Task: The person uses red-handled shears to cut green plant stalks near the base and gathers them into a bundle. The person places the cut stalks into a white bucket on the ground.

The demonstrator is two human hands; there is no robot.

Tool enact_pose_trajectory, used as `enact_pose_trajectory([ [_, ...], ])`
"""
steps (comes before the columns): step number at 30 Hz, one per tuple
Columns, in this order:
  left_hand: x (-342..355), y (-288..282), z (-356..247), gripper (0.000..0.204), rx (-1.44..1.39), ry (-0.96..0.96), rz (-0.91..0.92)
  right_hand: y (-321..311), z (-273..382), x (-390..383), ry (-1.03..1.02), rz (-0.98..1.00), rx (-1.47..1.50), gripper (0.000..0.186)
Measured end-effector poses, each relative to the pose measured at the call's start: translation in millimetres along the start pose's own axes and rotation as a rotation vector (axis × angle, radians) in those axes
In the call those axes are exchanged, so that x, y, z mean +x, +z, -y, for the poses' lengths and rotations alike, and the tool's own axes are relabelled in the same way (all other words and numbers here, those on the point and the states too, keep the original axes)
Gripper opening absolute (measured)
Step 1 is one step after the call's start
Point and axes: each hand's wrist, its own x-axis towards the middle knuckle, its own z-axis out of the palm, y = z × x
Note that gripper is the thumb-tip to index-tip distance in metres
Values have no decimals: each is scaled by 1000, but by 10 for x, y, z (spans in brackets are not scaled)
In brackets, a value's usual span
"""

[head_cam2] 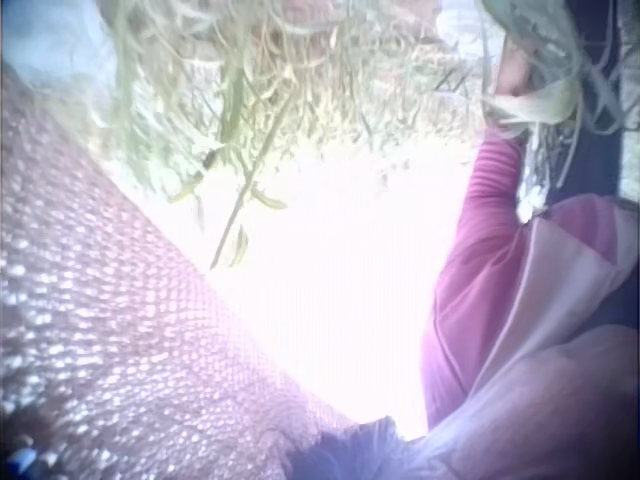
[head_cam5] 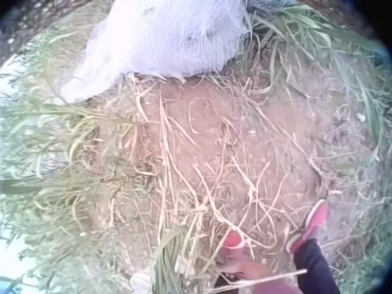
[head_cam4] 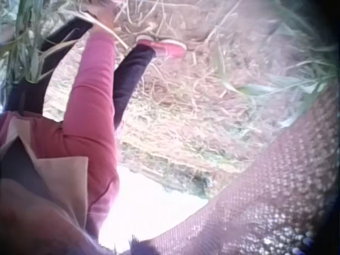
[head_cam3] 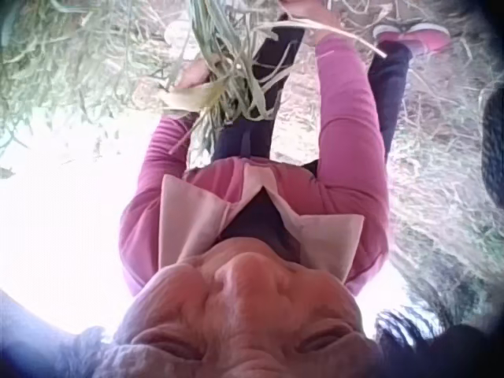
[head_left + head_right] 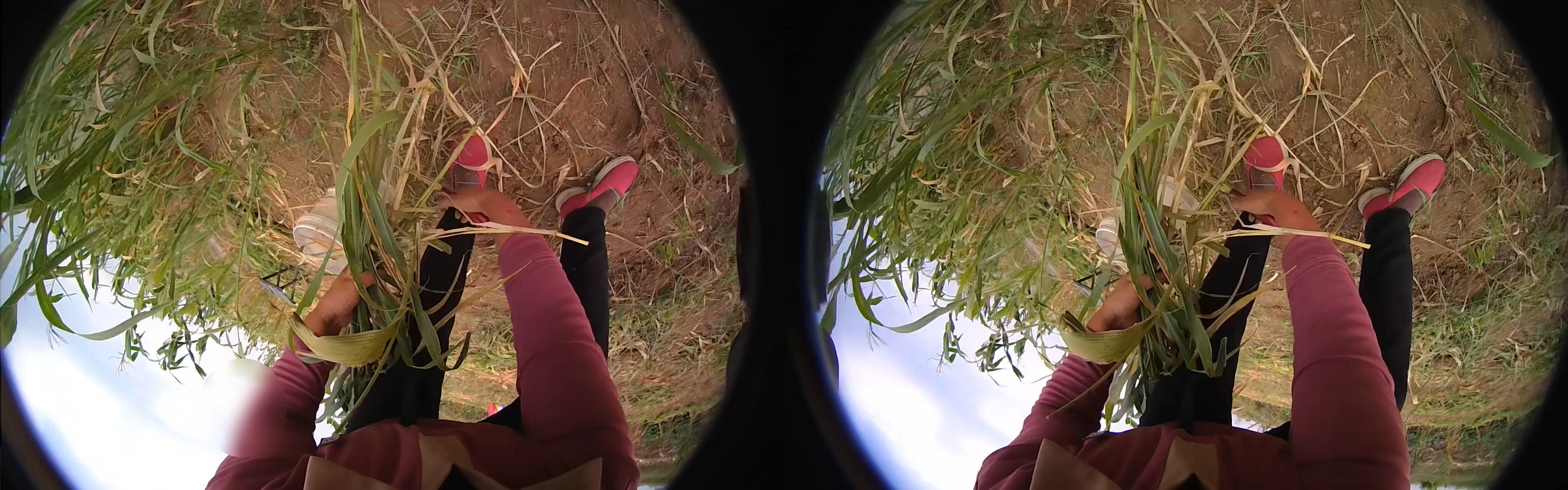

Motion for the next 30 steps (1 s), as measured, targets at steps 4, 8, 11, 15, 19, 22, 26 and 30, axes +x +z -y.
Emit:
enact_pose_trajectory([
  [4, -120, -187, 296, 20, 50, -18, 23, -37, -13, 237, 26, 127, 76, 58],
  [8, -362, -1050, 853, 21, -195, 82, -154, 30, 62, 254, 29, 119, 104, 58],
  [11, -671, -1453, 881, 16, -267, 169, -357, 153, -107, 602, -84, -23, 42, 55],
  [15, -906, -1897, 1161, 20, -403, 264, -445, 216, 31, 509, -176, -83, -41, 51],
  [19, -978, -1934, 1248, 14, -484, 271, -439, 227, 143, 208, -107, -244, -98, 56],
  [22, -912, -2009, 1359, 14, -478, 198, -360, 213, -31, 296, -156, -313, -55, 63],
  [26, -809, -1593, 1089, 18, -433, 212, -327, 267, -196, 249, -114, -301, -102, 68],
  [30, -588, -1324, 921, 22, -413, 243, -169, 336, -217, 273, -142, -381, 237, 71],
])
